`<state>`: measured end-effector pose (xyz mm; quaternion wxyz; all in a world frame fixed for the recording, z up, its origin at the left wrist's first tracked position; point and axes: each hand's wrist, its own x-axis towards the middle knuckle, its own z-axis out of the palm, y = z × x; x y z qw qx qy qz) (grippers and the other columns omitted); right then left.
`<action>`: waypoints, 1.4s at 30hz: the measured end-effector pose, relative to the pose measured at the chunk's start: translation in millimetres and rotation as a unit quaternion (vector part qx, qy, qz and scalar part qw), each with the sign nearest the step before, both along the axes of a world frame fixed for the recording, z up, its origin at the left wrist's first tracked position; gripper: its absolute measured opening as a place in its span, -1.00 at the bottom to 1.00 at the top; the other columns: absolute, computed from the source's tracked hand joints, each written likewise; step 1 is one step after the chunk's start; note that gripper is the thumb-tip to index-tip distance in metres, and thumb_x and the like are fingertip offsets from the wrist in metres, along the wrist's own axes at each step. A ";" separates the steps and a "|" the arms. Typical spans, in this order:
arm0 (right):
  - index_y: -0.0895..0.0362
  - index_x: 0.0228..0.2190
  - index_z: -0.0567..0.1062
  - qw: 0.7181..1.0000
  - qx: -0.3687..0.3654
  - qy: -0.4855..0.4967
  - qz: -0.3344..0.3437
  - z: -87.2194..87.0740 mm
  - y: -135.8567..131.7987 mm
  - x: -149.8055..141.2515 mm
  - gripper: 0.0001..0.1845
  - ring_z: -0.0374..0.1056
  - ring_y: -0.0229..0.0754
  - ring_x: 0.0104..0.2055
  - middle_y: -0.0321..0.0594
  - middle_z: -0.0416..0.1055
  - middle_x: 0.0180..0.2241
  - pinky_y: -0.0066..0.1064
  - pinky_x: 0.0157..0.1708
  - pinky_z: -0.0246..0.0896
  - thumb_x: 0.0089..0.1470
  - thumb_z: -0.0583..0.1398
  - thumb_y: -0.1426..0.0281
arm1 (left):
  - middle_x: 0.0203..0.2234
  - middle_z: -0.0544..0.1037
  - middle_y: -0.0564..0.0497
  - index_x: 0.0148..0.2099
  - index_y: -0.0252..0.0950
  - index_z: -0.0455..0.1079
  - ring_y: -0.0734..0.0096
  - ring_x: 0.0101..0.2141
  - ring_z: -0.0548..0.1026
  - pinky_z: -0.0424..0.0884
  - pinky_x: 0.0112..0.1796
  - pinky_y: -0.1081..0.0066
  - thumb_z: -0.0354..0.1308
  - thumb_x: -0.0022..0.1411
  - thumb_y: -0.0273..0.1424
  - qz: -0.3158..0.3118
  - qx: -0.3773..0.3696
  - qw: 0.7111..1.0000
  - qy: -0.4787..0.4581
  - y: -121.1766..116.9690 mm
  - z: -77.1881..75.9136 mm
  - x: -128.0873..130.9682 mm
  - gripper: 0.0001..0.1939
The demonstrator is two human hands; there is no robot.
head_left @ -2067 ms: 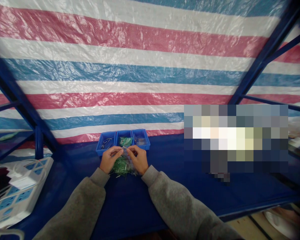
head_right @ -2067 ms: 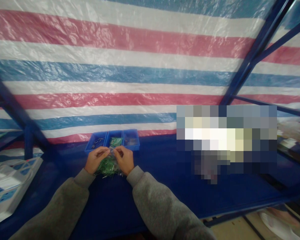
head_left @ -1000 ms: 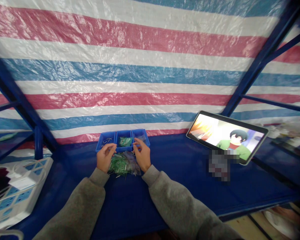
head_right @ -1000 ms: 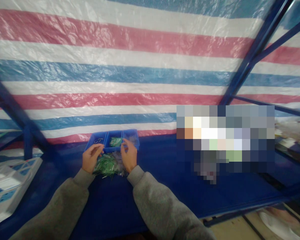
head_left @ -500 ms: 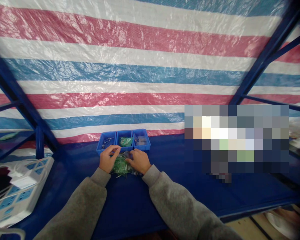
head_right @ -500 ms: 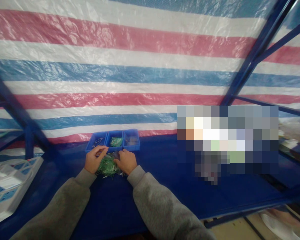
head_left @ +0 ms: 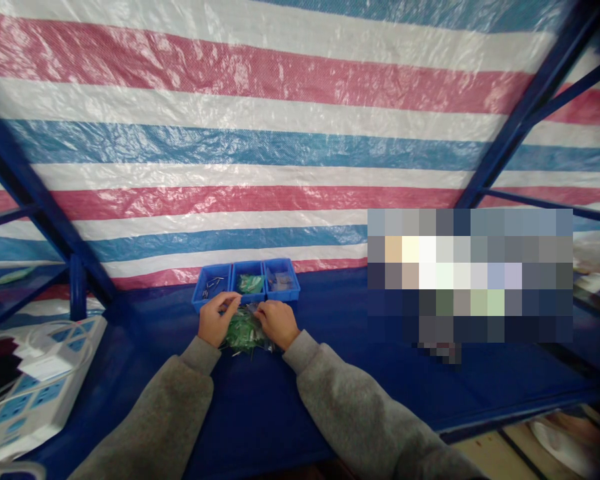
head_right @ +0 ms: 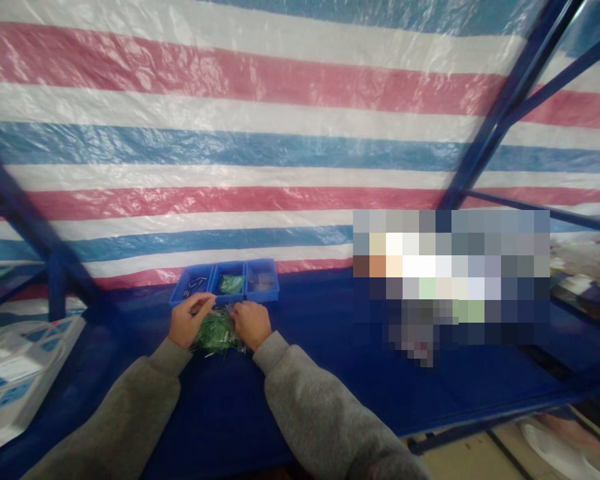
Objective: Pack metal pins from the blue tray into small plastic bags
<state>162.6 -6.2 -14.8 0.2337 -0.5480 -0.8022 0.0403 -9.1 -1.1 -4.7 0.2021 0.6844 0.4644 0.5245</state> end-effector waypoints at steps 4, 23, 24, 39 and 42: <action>0.09 -0.40 0.47 1.000 0.006 0.000 -0.002 -0.6 1.1 -0.2 -0.86 0.39 -0.21 -0.28 -0.22 0.49 -0.34 -0.47 -0.35 0.13 0.14 0.12 0.36 | -0.41 0.55 -0.03 -0.28 -0.30 0.46 0.37 -0.48 0.50 0.44 -0.42 0.42 0.15 0.10 -0.25 0.000 -0.003 1.000 -0.001 0.4 0.2 0.1 -0.77; 0.13 -0.38 0.42 0.970 0.094 0.223 -0.003 -1.7 3.9 2.7 -0.80 0.38 -0.28 -0.46 -0.29 0.46 -0.51 -0.54 -0.43 0.09 0.16 0.09 0.28 | -0.18 0.47 -0.08 -0.11 -0.25 0.41 0.27 -0.18 0.44 0.41 -0.29 0.38 0.06 0.17 -0.29 0.006 0.051 0.995 0.090 -0.3 5.9 0.7 -0.73; 0.13 -0.40 0.43 0.966 0.093 0.239 -0.003 -2.1 4.8 2.5 -0.80 0.37 -0.29 -0.47 -0.29 0.45 -0.52 -0.54 -0.43 0.10 0.15 0.10 0.29 | -0.17 0.47 -0.08 -0.10 -0.25 0.41 0.26 -0.17 0.44 0.41 -0.28 0.37 0.07 0.17 -0.28 0.005 0.052 0.994 0.091 0.1 5.2 0.6 -0.73; 0.14 -0.48 0.42 0.927 0.127 0.353 0.018 -0.1 4.3 1.2 -0.80 0.26 -0.28 -0.48 -0.29 0.37 -0.52 -0.48 -0.42 0.14 0.10 0.14 0.29 | -0.24 0.55 -0.07 -0.19 -0.27 0.46 0.22 -0.18 0.47 0.35 -0.10 0.25 0.10 0.15 -0.25 -0.038 0.014 0.988 0.148 2.6 -0.1 1.5 -0.75; 0.14 -0.48 0.42 0.925 0.139 0.351 0.037 -0.5 3.4 0.7 -0.80 0.25 -0.28 -0.46 -0.28 0.35 -0.50 -0.47 -0.40 0.14 0.11 0.13 0.30 | -0.32 0.55 -0.04 -0.24 -0.29 0.45 0.28 -0.26 0.49 0.39 -0.18 0.32 0.13 0.13 -0.25 -0.059 -0.013 0.993 0.097 3.2 -2.0 1.5 -0.76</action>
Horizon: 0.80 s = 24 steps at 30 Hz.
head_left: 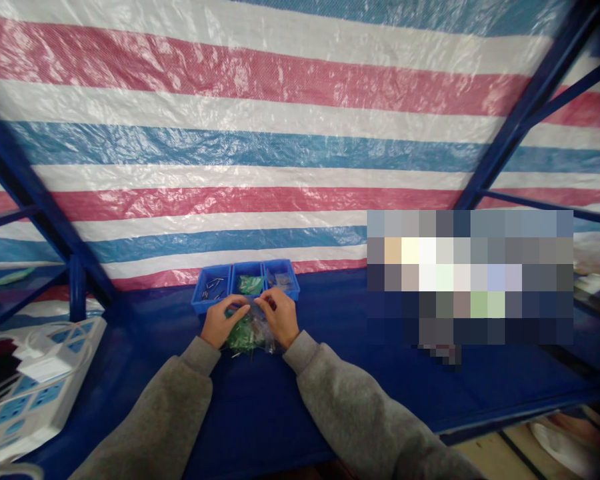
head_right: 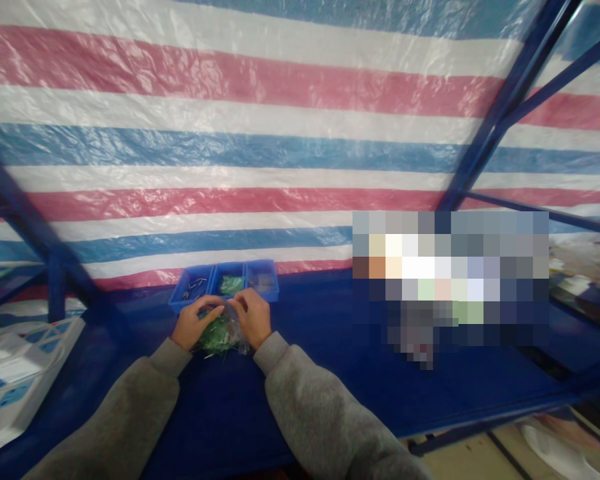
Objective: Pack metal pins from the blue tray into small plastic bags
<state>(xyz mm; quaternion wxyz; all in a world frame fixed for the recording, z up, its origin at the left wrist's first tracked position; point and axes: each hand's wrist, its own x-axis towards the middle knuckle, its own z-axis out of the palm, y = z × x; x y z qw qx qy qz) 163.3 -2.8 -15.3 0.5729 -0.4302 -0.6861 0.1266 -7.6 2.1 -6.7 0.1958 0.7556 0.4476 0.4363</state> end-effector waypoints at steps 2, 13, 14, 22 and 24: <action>0.14 -0.48 0.42 1.000 0.009 0.000 0.007 1.2 -1.3 0.0 -0.81 0.25 -0.28 -0.45 -0.28 0.34 -0.49 -0.47 -0.39 0.15 0.11 0.13 0.31 | -0.38 0.54 -0.02 -0.29 -0.32 0.43 0.32 -0.31 0.49 0.41 -0.22 0.36 0.15 0.11 -0.25 -0.006 -0.011 0.999 -0.034 0.2 -0.8 -0.1 -0.78; 0.15 -0.44 0.46 0.994 -0.039 0.016 0.103 4.9 -4.7 -3.0 -0.82 0.27 -0.29 -0.46 -0.27 0.39 -0.45 -0.48 -0.43 0.15 0.10 0.14 0.32 | -0.42 0.53 0.00 -0.33 -0.33 0.44 0.38 -0.38 0.49 0.42 -0.27 0.42 0.23 0.04 -0.30 0.019 -0.010 0.993 -0.120 -0.5 0.8 -3.1 -0.81; 0.15 -0.44 0.47 0.994 -0.039 0.021 0.097 4.0 -4.4 -3.4 -0.82 0.27 -0.29 -0.46 -0.27 0.39 -0.45 -0.48 -0.42 0.15 0.10 0.13 0.33 | -0.40 0.54 -0.01 -0.31 -0.34 0.44 0.37 -0.37 0.50 0.43 -0.26 0.41 0.24 0.03 -0.31 0.010 -0.022 0.991 -0.133 0.0 0.3 -3.1 -0.80; 0.14 -0.44 0.47 0.996 -0.031 0.046 0.070 -1.6 -0.8 -4.7 -0.84 0.27 -0.28 -0.44 -0.27 0.39 -0.46 -0.47 -0.41 0.15 0.09 0.13 0.34 | -0.38 0.57 -0.06 -0.29 -0.36 0.48 0.29 -0.32 0.52 0.42 -0.19 0.34 0.24 0.01 -0.31 -0.024 -0.076 0.985 -0.154 0.1 -1.1 -1.5 -0.76; 0.14 -0.43 0.47 0.996 -0.033 0.047 0.071 -1.3 -0.9 -4.7 -0.84 0.28 -0.27 -0.44 -0.27 0.40 -0.45 -0.47 -0.41 0.16 0.09 0.13 0.34 | -0.38 0.57 -0.06 -0.28 -0.36 0.47 0.29 -0.32 0.51 0.42 -0.20 0.34 0.24 0.01 -0.31 -0.023 -0.077 0.985 -0.152 0.1 -1.0 -2.1 -0.76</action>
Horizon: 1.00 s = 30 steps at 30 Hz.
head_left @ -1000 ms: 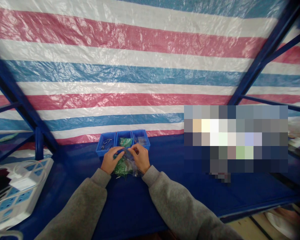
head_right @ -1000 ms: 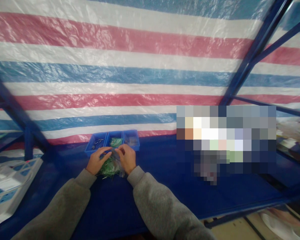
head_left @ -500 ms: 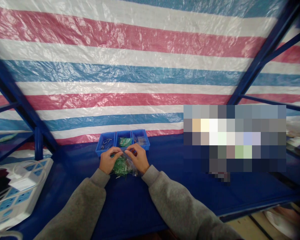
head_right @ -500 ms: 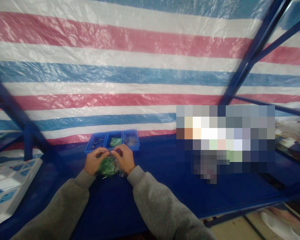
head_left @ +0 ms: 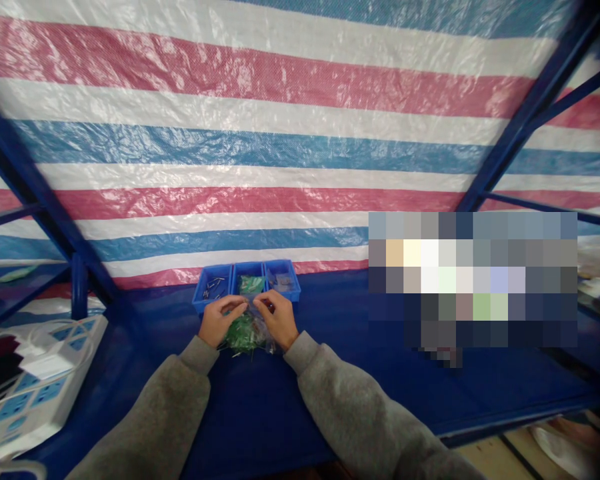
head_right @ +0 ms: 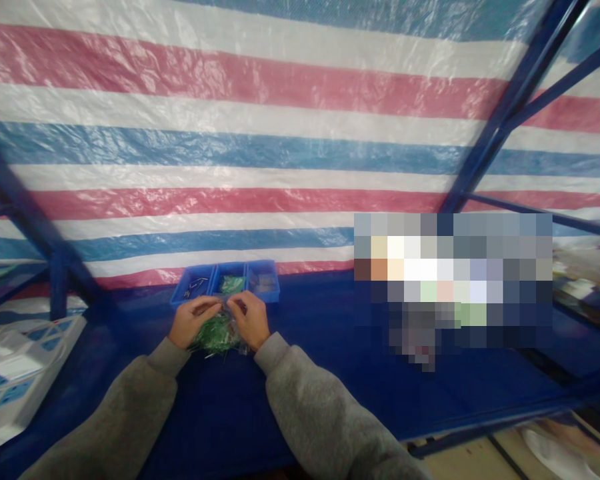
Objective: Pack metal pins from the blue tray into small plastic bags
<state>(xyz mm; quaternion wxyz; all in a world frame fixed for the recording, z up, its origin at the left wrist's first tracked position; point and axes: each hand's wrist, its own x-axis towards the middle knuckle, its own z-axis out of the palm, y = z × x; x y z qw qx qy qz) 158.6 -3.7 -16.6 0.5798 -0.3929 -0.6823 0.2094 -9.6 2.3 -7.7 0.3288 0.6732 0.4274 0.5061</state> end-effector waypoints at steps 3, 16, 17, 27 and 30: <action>0.14 -0.41 0.48 1.000 -0.005 0.004 0.011 2.7 -2.2 -0.1 -0.84 0.29 -0.28 -0.43 -0.26 0.42 -0.43 -0.47 -0.41 0.18 0.10 0.12 0.35 | -0.41 0.55 -0.04 -0.31 -0.36 0.45 0.33 -0.36 0.50 0.42 -0.24 0.37 0.23 0.01 -0.32 0.010 0.002 1.000 0.003 0.1 1.1 -1.4 -0.78; 0.12 -0.12 0.40 0.999 -0.028 0.028 0.015 3.9 -4.8 0.3 -0.72 0.31 -0.27 -0.48 -0.26 0.42 -0.41 -0.46 -0.42 0.25 0.10 0.08 0.41 | -0.58 0.42 0.11 -0.16 -0.32 0.29 0.45 -0.52 0.44 0.39 -0.40 0.44 0.21 0.04 -0.29 -0.016 -0.045 0.998 -0.051 -4.4 8.8 4.1 -0.67; 0.12 -0.12 0.41 0.999 -0.019 0.024 0.014 5.0 -5.6 0.7 -0.71 0.32 -0.26 -0.44 -0.23 0.42 -0.36 -0.46 -0.40 0.26 0.11 0.06 0.43 | -0.59 0.41 0.12 -0.10 -0.30 0.26 0.46 -0.53 0.44 0.39 -0.40 0.44 0.21 0.05 -0.30 -0.021 -0.044 0.997 -0.059 -5.1 10.4 4.7 -0.62; 0.11 -0.29 0.50 0.999 0.031 -0.003 0.008 5.8 -5.0 2.8 -0.84 0.30 -0.26 -0.30 -0.13 0.30 -0.14 -0.47 -0.35 0.27 0.09 0.13 0.40 | -0.58 0.45 0.10 -0.27 -0.31 0.28 0.49 -0.56 0.42 0.35 -0.44 0.45 0.19 0.07 -0.28 -0.081 -0.073 0.991 -0.072 -7.8 13.5 7.2 -0.75; 0.14 -0.36 0.48 1.000 0.023 0.002 -0.005 5.2 -4.1 3.0 -0.84 0.32 -0.24 -0.28 -0.14 0.35 -0.21 -0.48 -0.37 0.26 0.11 0.11 0.37 | -0.52 0.47 0.04 -0.26 -0.35 0.36 0.46 -0.51 0.42 0.36 -0.41 0.43 0.16 0.10 -0.27 -0.073 -0.062 0.994 -0.052 -6.9 11.3 6.5 -0.76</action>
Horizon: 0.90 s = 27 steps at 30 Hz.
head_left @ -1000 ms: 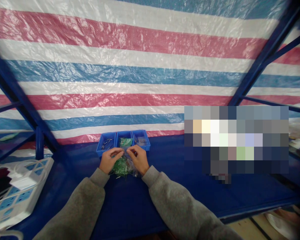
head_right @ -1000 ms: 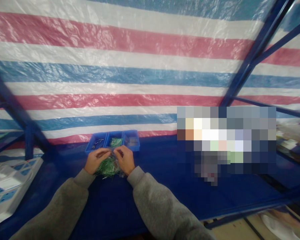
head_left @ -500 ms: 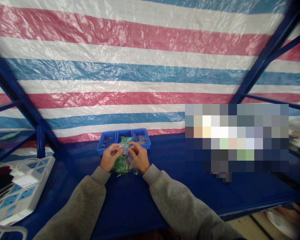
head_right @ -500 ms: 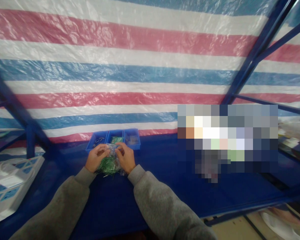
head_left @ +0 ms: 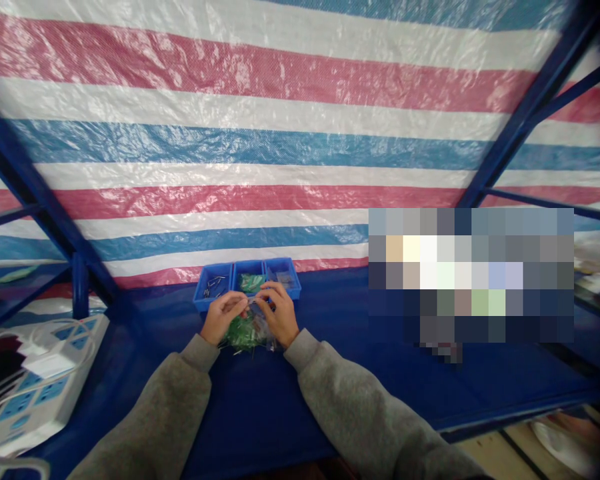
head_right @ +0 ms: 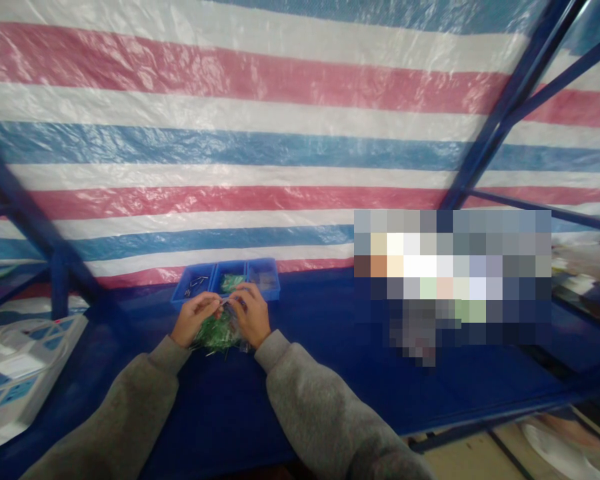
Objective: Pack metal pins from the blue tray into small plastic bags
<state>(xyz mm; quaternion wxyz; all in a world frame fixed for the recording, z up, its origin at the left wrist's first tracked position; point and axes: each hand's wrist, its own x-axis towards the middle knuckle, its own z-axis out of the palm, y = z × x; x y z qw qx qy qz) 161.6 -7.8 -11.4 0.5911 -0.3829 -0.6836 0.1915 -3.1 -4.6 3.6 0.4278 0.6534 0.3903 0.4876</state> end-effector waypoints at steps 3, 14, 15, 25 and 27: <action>0.14 -0.36 0.47 1.000 -0.021 -0.004 -0.010 -1.8 0.5 -0.9 -0.83 0.34 -0.25 -0.37 -0.21 0.41 -0.37 -0.47 -0.38 0.25 0.12 0.10 0.34 | -0.43 0.47 0.00 -0.25 -0.34 0.41 0.40 -0.40 0.43 0.37 -0.36 0.43 0.21 0.05 -0.27 0.034 0.047 0.998 0.034 1.7 -2.3 -1.0 -0.75; 0.11 -0.22 0.46 1.000 -0.025 0.007 0.002 -4.9 -1.6 -3.0 -0.76 0.34 -0.26 -0.45 -0.24 0.44 -0.41 -0.45 -0.37 0.26 0.17 0.03 0.36 | -0.58 0.47 0.05 -0.24 -0.35 0.41 0.42 -0.53 0.43 0.37 -0.41 0.42 0.15 0.11 -0.23 0.048 0.021 0.998 0.038 0.7 -2.9 -0.2 -0.73; 0.11 -0.20 0.46 1.000 -0.019 0.002 0.010 -4.5 -2.0 -2.1 -0.73 0.33 -0.27 -0.46 -0.23 0.43 -0.40 -0.45 -0.36 0.26 0.19 0.00 0.39 | -0.60 0.46 0.07 -0.19 -0.34 0.39 0.43 -0.55 0.42 0.37 -0.43 0.43 0.16 0.10 -0.23 0.045 0.016 0.999 0.026 0.4 -2.0 -0.3 -0.70; 0.07 -0.27 0.52 0.999 0.021 -0.045 -0.006 -3.2 -0.3 -1.3 -0.80 0.31 -0.25 -0.30 -0.13 0.27 -0.09 -0.39 -0.27 0.28 0.07 0.12 0.47 | -0.64 0.42 0.09 -0.28 -0.35 0.36 0.50 -0.60 0.37 0.33 -0.49 0.47 0.14 0.13 -0.23 0.024 -0.006 1.000 -0.018 2.1 0.7 -1.3 -0.75; 0.10 -0.33 0.51 0.999 0.015 -0.030 -0.014 -1.9 -0.7 -0.9 -0.84 0.32 -0.24 -0.29 -0.13 0.30 -0.14 -0.41 -0.30 0.27 0.10 0.12 0.42 | -0.59 0.44 0.05 -0.25 -0.36 0.39 0.48 -0.57 0.38 0.33 -0.49 0.47 0.09 0.16 -0.22 0.016 -0.004 1.000 -0.014 1.6 0.5 -0.6 -0.72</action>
